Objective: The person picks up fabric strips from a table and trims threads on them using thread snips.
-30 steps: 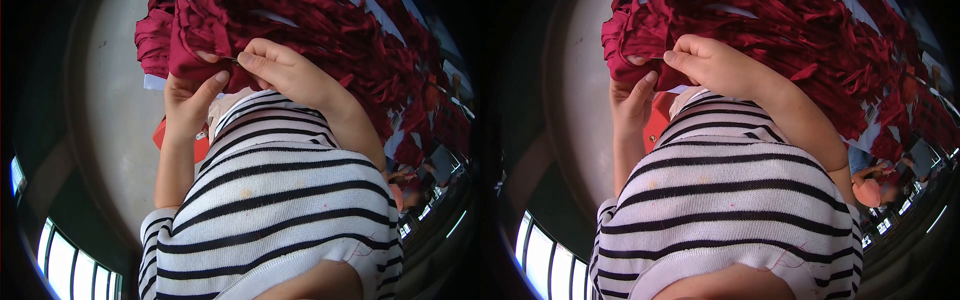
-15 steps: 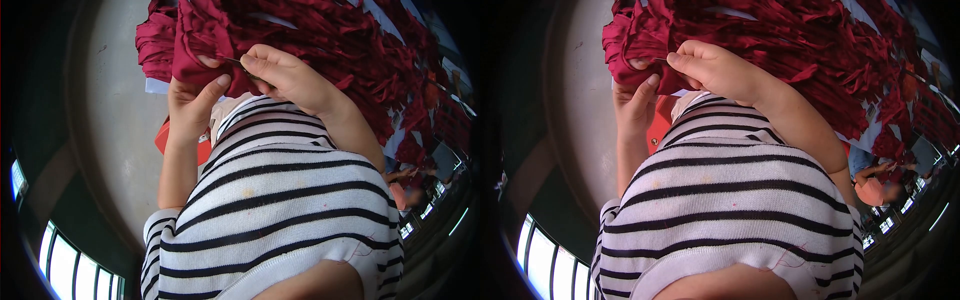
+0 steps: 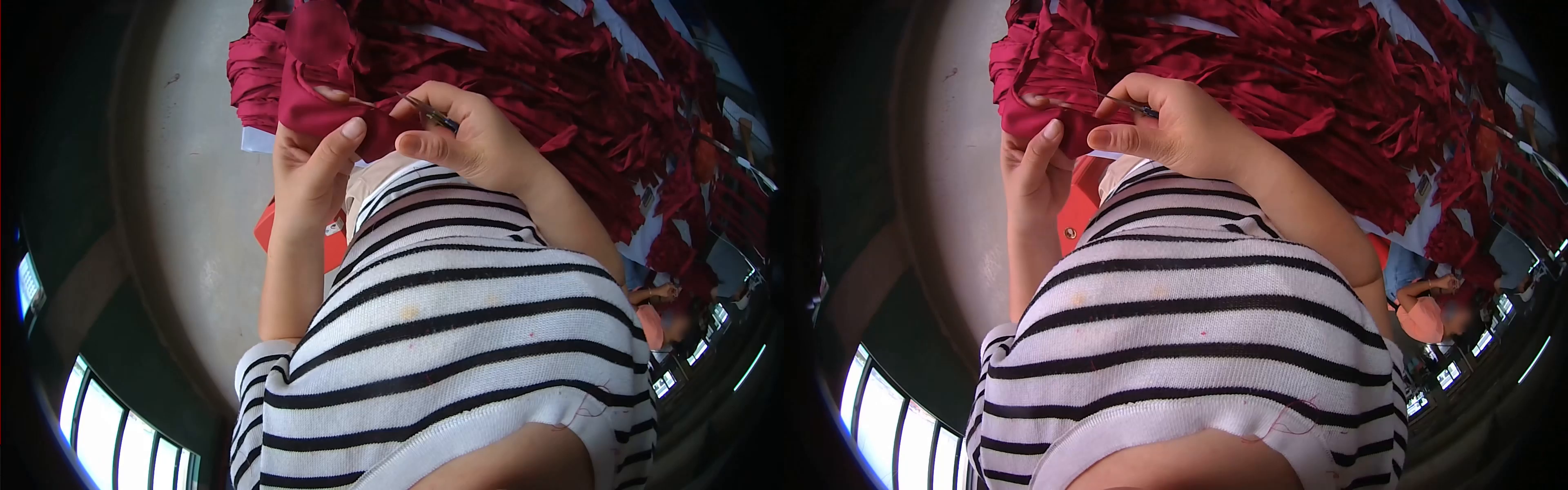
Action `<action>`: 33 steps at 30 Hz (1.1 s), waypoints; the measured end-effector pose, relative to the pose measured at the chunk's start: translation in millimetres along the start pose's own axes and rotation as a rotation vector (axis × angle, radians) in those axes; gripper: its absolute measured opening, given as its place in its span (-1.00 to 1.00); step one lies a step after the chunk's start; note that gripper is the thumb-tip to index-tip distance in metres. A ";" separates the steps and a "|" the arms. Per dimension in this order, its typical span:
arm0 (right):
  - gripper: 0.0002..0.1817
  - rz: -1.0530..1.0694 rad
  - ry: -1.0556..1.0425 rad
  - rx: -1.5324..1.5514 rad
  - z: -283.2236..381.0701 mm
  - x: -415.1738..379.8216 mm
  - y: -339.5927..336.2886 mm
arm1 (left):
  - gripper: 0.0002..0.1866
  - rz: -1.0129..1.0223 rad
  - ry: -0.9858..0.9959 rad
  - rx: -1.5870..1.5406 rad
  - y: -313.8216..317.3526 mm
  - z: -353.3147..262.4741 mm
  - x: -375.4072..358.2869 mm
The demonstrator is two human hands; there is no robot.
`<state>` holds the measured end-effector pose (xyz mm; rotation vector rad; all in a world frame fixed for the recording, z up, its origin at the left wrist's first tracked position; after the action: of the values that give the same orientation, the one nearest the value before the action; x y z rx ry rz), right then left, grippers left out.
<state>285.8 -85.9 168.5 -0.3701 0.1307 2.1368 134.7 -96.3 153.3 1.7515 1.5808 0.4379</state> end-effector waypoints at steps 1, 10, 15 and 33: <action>-0.47 -0.079 -0.112 -0.044 5.0 -1.0 -3.4 | -0.72 -0.016 0.004 0.003 0.7 0.1 0.7; -0.75 -0.378 -0.703 -0.655 44.1 -19.2 -4.6 | -0.72 -0.002 -0.096 0.022 14.3 2.1 -0.8; -0.76 -0.418 -0.726 -0.806 48.7 -23.3 -2.9 | -0.71 0.026 -0.091 0.018 20.8 -3.5 -3.9; -0.77 -0.387 -0.640 -0.706 45.3 -24.3 -2.9 | -0.71 0.045 -0.135 0.029 15.5 0.1 -7.2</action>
<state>291.2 -93.0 219.1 -0.0765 -0.9974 1.7546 144.4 -103.0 165.6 1.8023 1.4623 0.3129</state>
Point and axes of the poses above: each hand's wrist, its own x-axis towards the middle knuckle, its own y-axis out of the palm, z = x × y, the point moved 5 cm from there along x, towards the middle knuckle, and after that the axes turned 2 degrees about z, right-handed, at the moved point
